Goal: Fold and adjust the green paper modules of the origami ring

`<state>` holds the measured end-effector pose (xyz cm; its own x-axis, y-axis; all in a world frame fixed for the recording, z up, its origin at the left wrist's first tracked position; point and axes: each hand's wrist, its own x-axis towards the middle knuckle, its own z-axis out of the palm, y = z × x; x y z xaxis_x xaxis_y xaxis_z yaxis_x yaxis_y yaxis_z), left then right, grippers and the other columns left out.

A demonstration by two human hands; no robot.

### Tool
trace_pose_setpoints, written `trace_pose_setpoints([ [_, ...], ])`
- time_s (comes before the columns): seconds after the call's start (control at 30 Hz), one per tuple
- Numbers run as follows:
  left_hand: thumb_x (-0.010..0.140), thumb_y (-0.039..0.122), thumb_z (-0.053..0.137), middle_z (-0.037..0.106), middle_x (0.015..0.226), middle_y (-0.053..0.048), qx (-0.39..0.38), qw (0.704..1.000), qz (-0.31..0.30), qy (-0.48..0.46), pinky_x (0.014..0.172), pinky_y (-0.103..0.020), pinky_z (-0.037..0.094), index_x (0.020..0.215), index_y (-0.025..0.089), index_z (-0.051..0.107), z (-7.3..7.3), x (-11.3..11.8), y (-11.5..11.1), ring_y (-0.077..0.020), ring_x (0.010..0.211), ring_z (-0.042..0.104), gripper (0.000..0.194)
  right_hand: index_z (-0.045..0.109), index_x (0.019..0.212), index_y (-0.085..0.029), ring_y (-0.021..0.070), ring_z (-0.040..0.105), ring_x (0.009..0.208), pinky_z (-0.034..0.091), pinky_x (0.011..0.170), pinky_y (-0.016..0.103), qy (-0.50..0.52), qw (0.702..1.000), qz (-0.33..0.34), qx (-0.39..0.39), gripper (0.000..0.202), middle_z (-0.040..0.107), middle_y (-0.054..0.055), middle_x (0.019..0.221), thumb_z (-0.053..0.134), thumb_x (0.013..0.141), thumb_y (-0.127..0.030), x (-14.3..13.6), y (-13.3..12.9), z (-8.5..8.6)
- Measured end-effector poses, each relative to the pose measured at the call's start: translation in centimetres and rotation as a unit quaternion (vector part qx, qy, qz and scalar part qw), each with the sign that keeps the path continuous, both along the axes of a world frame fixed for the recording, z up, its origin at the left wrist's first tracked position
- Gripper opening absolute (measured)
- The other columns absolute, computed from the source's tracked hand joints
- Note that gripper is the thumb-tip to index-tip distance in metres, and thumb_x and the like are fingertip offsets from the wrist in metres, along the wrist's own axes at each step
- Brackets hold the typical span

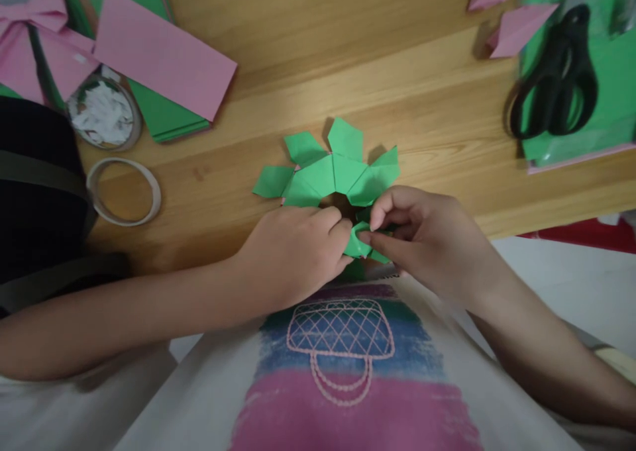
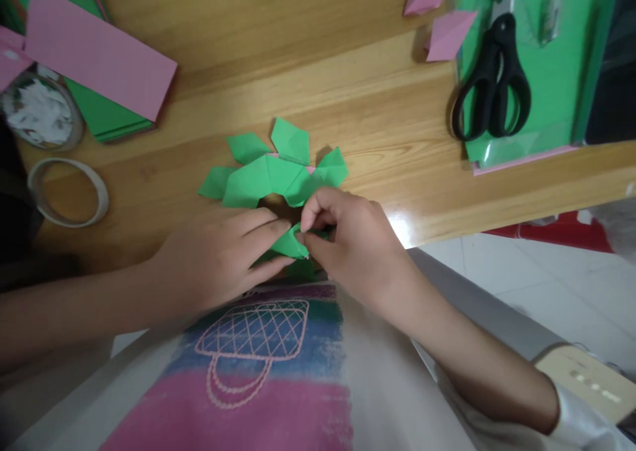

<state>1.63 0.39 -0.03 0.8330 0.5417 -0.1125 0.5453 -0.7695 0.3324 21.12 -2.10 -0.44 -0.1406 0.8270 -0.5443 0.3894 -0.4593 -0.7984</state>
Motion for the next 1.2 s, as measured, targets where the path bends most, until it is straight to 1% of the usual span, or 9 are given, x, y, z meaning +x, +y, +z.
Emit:
trace_pose_setpoints([
  [0.13,0.095,0.042,0.064,0.072,0.090,-0.008,0.100,0.995,0.016,-0.005,0.054,-0.031,0.043,0.106,0.008,0.068,-0.1,-0.5,-0.6,-0.0184,0.068,0.064,0.036,0.056,0.070,-0.023,0.0056,0.045,0.040,0.034,0.042,0.021,0.021,1.000,-0.022,-0.001,0.015,0.057,-0.009,0.053,0.068,0.075,-0.015,0.0,-0.3,0.0],
  [0.27,0.098,0.050,0.056,0.071,0.089,-0.010,0.166,0.986,0.009,-0.023,0.056,-0.033,0.042,0.096,0.008,0.068,-1.2,-1.2,-0.8,-0.0206,0.071,0.062,0.044,0.056,0.070,-0.022,0.0042,0.044,0.036,0.031,0.036,0.019,0.031,0.999,-0.036,-0.012,0.017,0.056,-0.010,0.052,0.070,0.074,-0.015,-0.3,-0.2,0.1],
  [0.37,0.102,0.050,0.049,0.070,0.084,-0.010,0.211,0.976,-0.014,-0.050,0.055,-0.033,0.038,0.089,0.009,0.068,-2.3,-1.5,-0.8,-0.0200,0.069,0.057,0.046,0.056,0.071,-0.022,0.0054,0.050,0.037,0.037,0.037,0.018,0.049,0.997,-0.048,-0.028,0.016,0.057,-0.010,0.052,0.067,0.074,-0.011,-0.7,-0.2,0.0],
  [0.5,0.104,0.047,0.044,0.067,0.077,-0.008,0.255,0.963,-0.020,-0.088,0.053,-0.033,0.033,0.084,0.011,0.067,-3.5,-1.5,-0.7,-0.0191,0.066,0.052,0.047,0.055,0.076,-0.023,0.0085,0.062,0.046,0.046,0.045,0.017,0.040,0.998,-0.038,-0.015,0.014,0.060,-0.009,0.051,0.060,0.080,-0.010,-0.8,-0.4,0.0],
  [0.6,0.103,0.046,0.046,0.065,0.074,-0.007,0.273,0.955,-0.020,-0.109,0.053,-0.033,0.031,0.083,0.012,0.066,-3.9,-1.5,-0.7,-0.0189,0.065,0.050,0.045,0.056,0.078,-0.023,0.0087,0.063,0.046,0.046,0.045,0.017,0.025,0.999,-0.035,-0.002,0.013,0.061,-0.009,0.053,0.060,0.081,-0.011,-0.9,-0.6,0.0],
  [0.73,0.101,0.045,0.050,0.063,0.072,-0.005,0.276,0.952,-0.019,-0.132,0.053,-0.033,0.029,0.084,0.011,0.067,-4.2,-1.5,-0.6,-0.0186,0.064,0.050,0.042,0.055,0.076,-0.022,0.0081,0.062,0.044,0.046,0.043,0.016,0.032,0.998,-0.062,0.001,0.015,0.060,-0.009,0.056,0.063,0.079,-0.010,-1.2,-0.8,0.0],
  [1.0,0.103,0.045,0.047,0.065,0.074,-0.006,0.270,0.952,-0.018,-0.142,0.053,-0.032,0.029,0.086,0.009,0.068,-4.3,-1.6,-0.4,-0.0187,0.065,0.051,0.044,0.055,0.074,-0.021,0.0061,0.058,0.040,0.044,0.039,0.015,0.056,0.994,-0.095,0.005,0.017,0.057,-0.009,0.055,0.066,0.077,-0.009,-1.6,-0.8,-0.1],
  [1.1,0.103,0.048,0.045,0.064,0.074,-0.007,0.268,0.953,-0.022,-0.139,0.053,-0.032,0.030,0.086,0.009,0.068,-4.2,-1.7,-0.4,-0.0187,0.066,0.050,0.048,0.054,0.076,-0.021,0.0065,0.058,0.041,0.044,0.040,0.016,0.045,0.995,-0.083,0.010,0.016,0.057,-0.009,0.057,0.066,0.079,-0.011,-1.6,-0.9,-0.2],
  [1.2,0.103,0.050,0.043,0.062,0.072,-0.006,0.262,0.956,-0.024,-0.128,0.053,-0.032,0.030,0.085,0.010,0.067,-4.1,-1.7,-0.4,-0.0186,0.066,0.050,0.051,0.053,0.081,-0.022,0.0074,0.059,0.043,0.045,0.043,0.018,0.019,0.999,-0.040,0.029,0.012,0.058,-0.009,0.059,0.063,0.084,-0.015,-1.4,-1.0,-0.1],
])
